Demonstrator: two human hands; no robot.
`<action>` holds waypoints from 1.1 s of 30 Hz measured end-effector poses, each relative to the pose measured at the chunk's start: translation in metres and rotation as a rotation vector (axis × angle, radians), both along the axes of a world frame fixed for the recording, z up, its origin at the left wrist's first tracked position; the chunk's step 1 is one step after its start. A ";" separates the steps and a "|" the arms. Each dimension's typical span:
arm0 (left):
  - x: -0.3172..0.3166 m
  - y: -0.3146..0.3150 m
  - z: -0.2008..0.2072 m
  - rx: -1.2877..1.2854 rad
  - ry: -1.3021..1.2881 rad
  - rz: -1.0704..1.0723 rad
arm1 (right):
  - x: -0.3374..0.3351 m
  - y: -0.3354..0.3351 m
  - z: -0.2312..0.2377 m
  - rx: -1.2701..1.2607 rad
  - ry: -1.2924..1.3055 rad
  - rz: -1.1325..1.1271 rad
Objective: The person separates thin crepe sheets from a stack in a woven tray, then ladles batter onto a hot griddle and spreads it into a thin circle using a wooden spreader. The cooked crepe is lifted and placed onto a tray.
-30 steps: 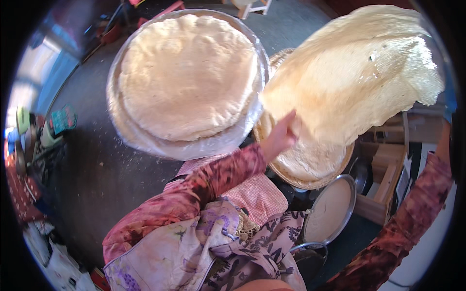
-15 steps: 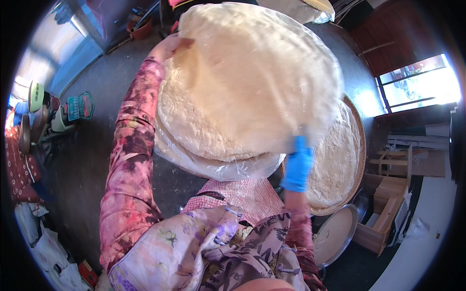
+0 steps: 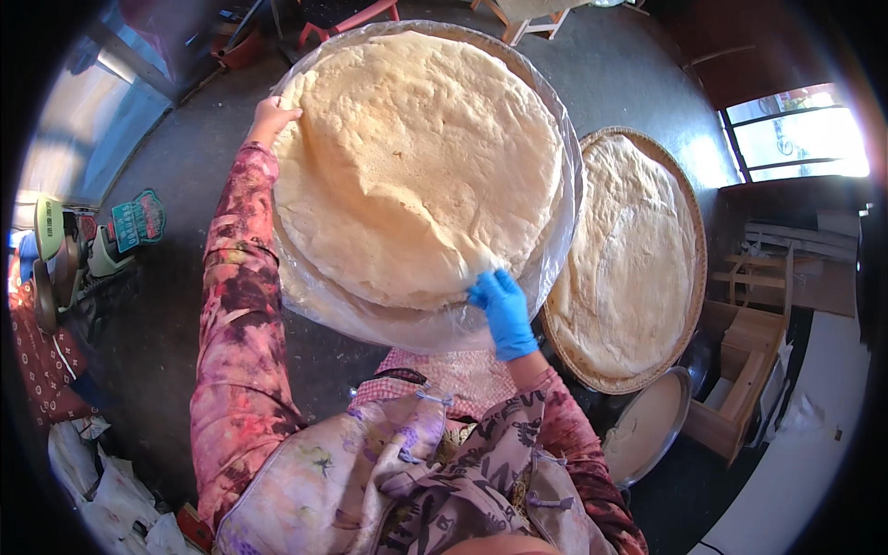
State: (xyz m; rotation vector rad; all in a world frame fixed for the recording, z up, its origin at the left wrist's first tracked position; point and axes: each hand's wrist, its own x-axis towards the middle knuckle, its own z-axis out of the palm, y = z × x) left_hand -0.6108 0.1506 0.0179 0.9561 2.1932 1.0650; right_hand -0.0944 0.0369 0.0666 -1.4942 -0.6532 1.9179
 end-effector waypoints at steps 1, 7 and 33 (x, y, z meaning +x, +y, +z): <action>0.000 0.001 0.001 0.023 0.058 0.024 | 0.006 0.008 0.004 0.058 0.082 -0.030; 0.021 -0.005 0.038 -0.155 0.390 -0.087 | 0.033 0.054 0.008 0.215 -0.270 0.052; 0.501 -0.051 0.086 0.121 -0.296 -0.854 | 0.198 0.060 0.003 1.091 -0.744 -0.134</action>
